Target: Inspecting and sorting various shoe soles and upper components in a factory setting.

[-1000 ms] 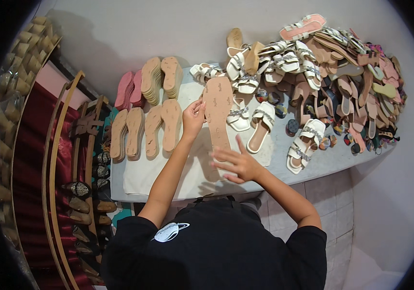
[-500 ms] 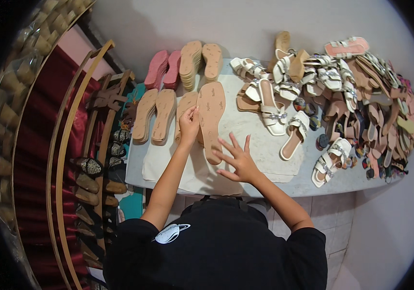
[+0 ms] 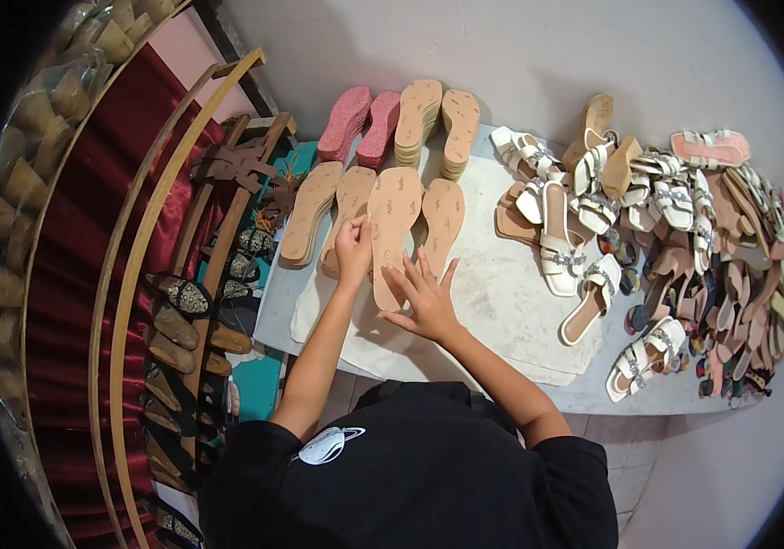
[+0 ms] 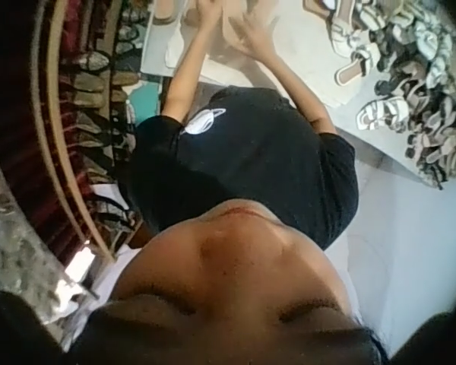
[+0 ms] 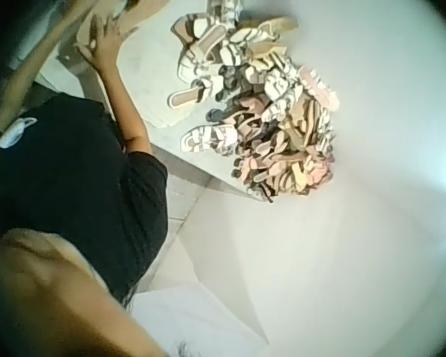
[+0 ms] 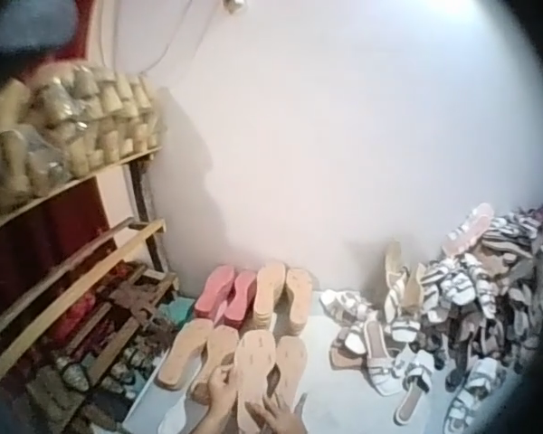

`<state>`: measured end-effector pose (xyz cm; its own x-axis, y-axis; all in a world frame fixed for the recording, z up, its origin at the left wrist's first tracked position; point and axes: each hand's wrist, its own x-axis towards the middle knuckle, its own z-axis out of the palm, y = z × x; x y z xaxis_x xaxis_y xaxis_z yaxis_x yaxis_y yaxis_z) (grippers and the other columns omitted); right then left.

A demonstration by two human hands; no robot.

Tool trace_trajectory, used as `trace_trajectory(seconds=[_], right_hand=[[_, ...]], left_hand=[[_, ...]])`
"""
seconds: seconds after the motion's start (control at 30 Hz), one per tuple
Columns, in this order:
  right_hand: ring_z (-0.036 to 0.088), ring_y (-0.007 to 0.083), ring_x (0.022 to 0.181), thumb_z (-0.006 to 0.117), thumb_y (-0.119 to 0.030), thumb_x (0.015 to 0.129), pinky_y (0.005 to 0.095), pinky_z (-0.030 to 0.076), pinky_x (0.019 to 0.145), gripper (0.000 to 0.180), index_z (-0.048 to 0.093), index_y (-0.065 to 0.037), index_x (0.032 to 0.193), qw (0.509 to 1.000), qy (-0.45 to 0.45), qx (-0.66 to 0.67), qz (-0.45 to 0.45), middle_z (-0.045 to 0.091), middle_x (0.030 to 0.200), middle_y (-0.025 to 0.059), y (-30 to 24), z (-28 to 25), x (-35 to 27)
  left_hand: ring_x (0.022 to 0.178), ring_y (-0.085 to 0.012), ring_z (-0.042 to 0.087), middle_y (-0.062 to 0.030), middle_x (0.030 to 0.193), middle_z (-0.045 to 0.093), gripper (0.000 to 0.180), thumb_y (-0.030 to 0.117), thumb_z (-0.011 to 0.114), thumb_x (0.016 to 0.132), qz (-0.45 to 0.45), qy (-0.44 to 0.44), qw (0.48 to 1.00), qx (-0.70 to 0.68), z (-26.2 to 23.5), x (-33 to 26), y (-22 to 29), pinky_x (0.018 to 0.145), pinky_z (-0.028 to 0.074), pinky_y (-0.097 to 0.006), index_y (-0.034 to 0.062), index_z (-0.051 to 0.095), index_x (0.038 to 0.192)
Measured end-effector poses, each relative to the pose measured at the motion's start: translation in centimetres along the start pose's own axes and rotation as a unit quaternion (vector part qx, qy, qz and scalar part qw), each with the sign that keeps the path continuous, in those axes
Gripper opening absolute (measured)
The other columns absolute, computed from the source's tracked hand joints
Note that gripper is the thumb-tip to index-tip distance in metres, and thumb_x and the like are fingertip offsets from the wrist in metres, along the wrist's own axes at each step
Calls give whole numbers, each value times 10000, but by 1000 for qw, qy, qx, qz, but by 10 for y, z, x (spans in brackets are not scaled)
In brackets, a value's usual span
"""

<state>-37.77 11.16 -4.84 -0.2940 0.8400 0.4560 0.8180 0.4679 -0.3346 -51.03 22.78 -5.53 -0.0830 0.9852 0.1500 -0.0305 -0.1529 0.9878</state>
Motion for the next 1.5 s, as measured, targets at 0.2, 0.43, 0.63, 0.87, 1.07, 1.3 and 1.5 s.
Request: trace_trajectory(seconds=[0.2, 0.43, 0.63, 0.87, 1.07, 1.3, 1.5], right_hand=[[221, 371, 1309, 617, -607, 664, 698, -108, 910, 861, 381, -88, 1309, 997, 19, 11, 75, 408, 1323, 164, 8, 15, 27], [196, 355, 1319, 611, -601, 662, 715, -90, 901, 856, 388, -80, 1303, 998, -5, -8, 65, 425, 1307, 141, 12, 36, 34], [192, 334, 1326, 632, -561, 660, 722, -98, 895, 831, 395, -77, 1292, 996, -7, -38, 80, 438, 1296, 126, 18, 49, 38], [213, 305, 1322, 608, -577, 640, 749, -98, 867, 844, 390, -78, 1286, 992, -43, -73, 95, 459, 1280, 88, 20, 52, 42], [236, 304, 1311, 607, -590, 634, 747, -97, 871, 868, 387, -64, 1289, 991, -30, -74, 110, 469, 1269, 95, 18, 60, 38], [261, 314, 1298, 614, -594, 624, 749, -90, 872, 872, 400, -59, 1279, 988, -44, -94, 110, 469, 1265, 104, 21, 66, 37], [288, 344, 1270, 648, -585, 596, 759, -58, 867, 877, 436, -36, 1246, 988, -45, -103, 104, 452, 1261, 127, 21, 68, 38]], left_hand=[[781, -116, 555, -95, 858, 611, 320, 241, 423, 943, 0, -46, 999, 26, -11, -24, -16, 714, 431, -247, -37, 561, 1022], [906, -212, 556, -140, 944, 592, 351, 229, 382, 947, 90, -6, 985, 147, -24, -28, -23, 785, 428, -303, -44, 579, 1049], [947, -282, 536, -175, 982, 578, 352, 219, 376, 942, 54, -59, 976, 202, -24, -24, -18, 831, 411, -343, -32, 587, 1072], [1006, -324, 516, -197, 1058, 573, 411, 238, 305, 953, 43, -56, 970, 233, -23, -30, -30, 892, 373, -377, -41, 555, 1121], [1155, -334, 444, -203, 1231, 489, 560, 335, 137, 963, 2, -65, 988, 137, -26, -38, -33, 994, 304, -370, -40, 464, 1221], [1208, -331, 393, -212, 1269, 451, 625, 393, 84, 954, -14, -82, 989, 126, -27, -42, -40, 1021, 266, -356, -30, 431, 1255], [1219, -323, 384, -213, 1279, 441, 660, 428, 81, 946, -24, -82, 993, 86, -24, -41, -46, 1027, 261, -348, -47, 415, 1260]])
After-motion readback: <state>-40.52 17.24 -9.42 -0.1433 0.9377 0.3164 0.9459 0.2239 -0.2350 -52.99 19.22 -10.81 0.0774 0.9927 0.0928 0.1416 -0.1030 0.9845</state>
